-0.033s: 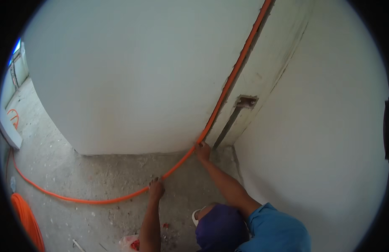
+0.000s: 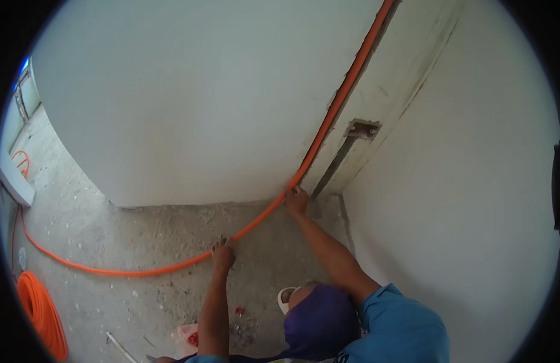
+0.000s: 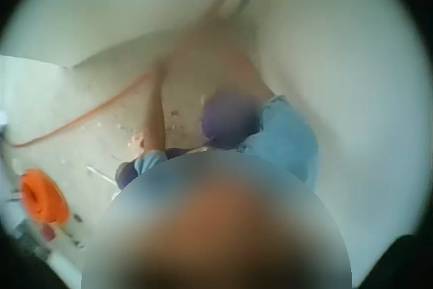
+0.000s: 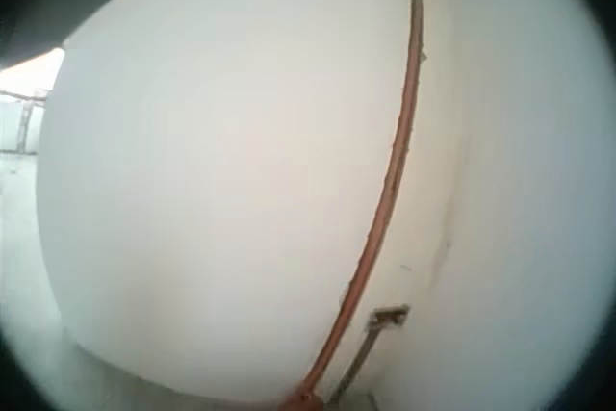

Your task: Installing orange electrical conduit into a wall chase and securing it with nails and a hammer.

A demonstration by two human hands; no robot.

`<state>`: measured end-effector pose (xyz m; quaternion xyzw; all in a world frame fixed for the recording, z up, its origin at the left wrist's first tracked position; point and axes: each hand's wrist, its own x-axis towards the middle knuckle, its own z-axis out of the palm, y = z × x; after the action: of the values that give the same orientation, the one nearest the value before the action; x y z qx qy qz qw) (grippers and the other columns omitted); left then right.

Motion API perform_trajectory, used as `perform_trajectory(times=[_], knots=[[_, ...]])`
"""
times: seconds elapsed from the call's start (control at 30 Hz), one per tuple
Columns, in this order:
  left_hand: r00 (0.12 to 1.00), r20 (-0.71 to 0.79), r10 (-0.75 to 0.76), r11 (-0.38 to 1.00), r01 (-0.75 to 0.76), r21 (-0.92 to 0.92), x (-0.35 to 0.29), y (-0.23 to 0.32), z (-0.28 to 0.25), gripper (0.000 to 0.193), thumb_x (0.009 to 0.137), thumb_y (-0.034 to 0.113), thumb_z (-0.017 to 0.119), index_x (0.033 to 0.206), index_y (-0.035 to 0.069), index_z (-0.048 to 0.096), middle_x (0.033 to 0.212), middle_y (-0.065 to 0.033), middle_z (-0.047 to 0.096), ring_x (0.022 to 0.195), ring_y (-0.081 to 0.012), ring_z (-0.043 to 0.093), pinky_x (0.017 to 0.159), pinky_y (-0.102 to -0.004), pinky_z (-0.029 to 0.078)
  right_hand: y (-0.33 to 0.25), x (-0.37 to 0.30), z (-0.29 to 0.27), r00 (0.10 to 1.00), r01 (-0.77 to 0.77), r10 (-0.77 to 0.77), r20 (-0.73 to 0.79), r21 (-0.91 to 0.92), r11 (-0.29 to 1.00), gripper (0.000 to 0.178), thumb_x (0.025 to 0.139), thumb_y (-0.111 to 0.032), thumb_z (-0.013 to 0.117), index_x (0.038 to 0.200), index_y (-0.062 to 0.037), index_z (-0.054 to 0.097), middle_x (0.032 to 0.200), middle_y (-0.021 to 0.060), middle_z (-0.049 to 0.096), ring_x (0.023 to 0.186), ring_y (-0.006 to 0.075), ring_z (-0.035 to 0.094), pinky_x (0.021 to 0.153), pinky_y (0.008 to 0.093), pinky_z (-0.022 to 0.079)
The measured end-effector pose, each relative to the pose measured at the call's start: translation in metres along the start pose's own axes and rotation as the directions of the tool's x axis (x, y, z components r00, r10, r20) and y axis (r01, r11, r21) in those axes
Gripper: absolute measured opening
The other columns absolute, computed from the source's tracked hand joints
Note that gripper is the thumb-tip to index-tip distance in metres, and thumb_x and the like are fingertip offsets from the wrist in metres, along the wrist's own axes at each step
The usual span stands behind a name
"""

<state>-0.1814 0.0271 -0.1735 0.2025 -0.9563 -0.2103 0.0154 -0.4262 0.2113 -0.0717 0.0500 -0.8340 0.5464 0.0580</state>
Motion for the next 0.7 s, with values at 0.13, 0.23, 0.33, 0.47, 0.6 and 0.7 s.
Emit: perform_trajectory(times=[0.13, 0.23, 0.33, 0.47, 0.6, 0.7], knots=[[0.982, -0.149, -0.116, 0.976, 0.141, 0.168, -0.002, -0.059, -0.017, 0.044, 0.082, 0.003, 0.054, 0.123, 0.015, 0.062, 0.122, -0.0083, 0.060, 0.114, -0.0283, 0.055, 0.100, -0.0481, 0.038, 0.019, 0.022, -0.005, 1.000, -0.005, 0.004, 0.011, 0.067, 0.998, 0.030, 0.081, -0.027, 0.075, 0.077, 0.0017, 0.068, 0.061, 0.0071, 0.064, 0.056, 0.0144, 0.060, 0.056, 0.0313, 0.045], [0.989, -0.135, -0.066, 0.948, 0.104, 0.300, -0.002, -0.097, -0.018, 0.037, 0.081, 0.005, 0.056, 0.114, 0.017, 0.068, 0.112, -0.0055, 0.064, 0.109, -0.0262, 0.058, 0.098, -0.0448, 0.040, 0.023, 0.015, 0.004, 1.000, -0.003, 0.003, 0.005, 0.016, 1.000, 0.029, 0.080, -0.027, 0.077, 0.081, 0.0014, 0.070, 0.064, 0.0085, 0.065, 0.058, 0.0151, 0.061, 0.057, 0.0310, 0.046], [0.983, -0.174, 0.052, 0.961, -0.002, 0.277, 0.008, -0.113, -0.022, 0.035, 0.080, 0.004, 0.056, 0.109, 0.017, 0.071, 0.109, -0.0060, 0.066, 0.106, -0.0259, 0.059, 0.097, -0.0431, 0.040, 0.035, 0.006, 0.027, 0.991, 0.130, -0.130, -0.027, 0.012, 0.991, 0.032, 0.080, -0.028, 0.077, 0.087, 0.0025, 0.069, 0.073, 0.0109, 0.069, 0.064, 0.0196, 0.065, 0.062, 0.0321, 0.049], [0.986, -0.093, 0.135, 0.951, -0.103, 0.291, 0.050, -0.068, -0.010, 0.030, 0.080, 0.003, 0.056, 0.104, 0.015, 0.071, 0.112, -0.0073, 0.066, 0.112, -0.0264, 0.058, 0.099, -0.0433, 0.040, 0.113, 0.036, 0.005, 0.992, 0.127, -0.121, 0.047, -0.153, 0.980, 0.040, 0.082, -0.035, 0.074, 0.094, 0.0030, 0.067, 0.089, 0.0138, 0.071, 0.079, 0.0246, 0.069, 0.070, 0.0366, 0.053], [0.980, -0.134, 0.145, 0.944, -0.097, 0.316, 0.038, -0.083, -0.007, 0.023, 0.078, 0.007, 0.058, 0.096, 0.014, 0.070, 0.104, -0.0021, 0.065, 0.106, -0.0228, 0.057, 0.093, -0.0398, 0.041, 0.123, -0.006, 0.039, 0.962, -0.112, 0.102, 0.253, 0.024, 0.993, 0.038, 0.090, -0.032, 0.066, 0.103, 0.0032, 0.062, 0.085, 0.0110, 0.065, 0.063, 0.0170, 0.064, 0.057, 0.0293, 0.051], [0.976, -0.181, 0.118, 0.967, -0.072, 0.245, 0.059, -0.066, -0.006, 0.024, 0.077, 0.007, 0.059, 0.097, 0.014, 0.070, 0.106, -0.0016, 0.065, 0.107, -0.0227, 0.056, 0.093, -0.0397, 0.041, 0.164, 0.034, 0.027, 0.980, 0.180, -0.159, 0.120, -0.194, 0.964, 0.040, 0.091, -0.034, 0.063, 0.104, 0.0038, 0.061, 0.086, 0.0121, 0.065, 0.061, 0.0186, 0.064, 0.056, 0.0305, 0.051]])
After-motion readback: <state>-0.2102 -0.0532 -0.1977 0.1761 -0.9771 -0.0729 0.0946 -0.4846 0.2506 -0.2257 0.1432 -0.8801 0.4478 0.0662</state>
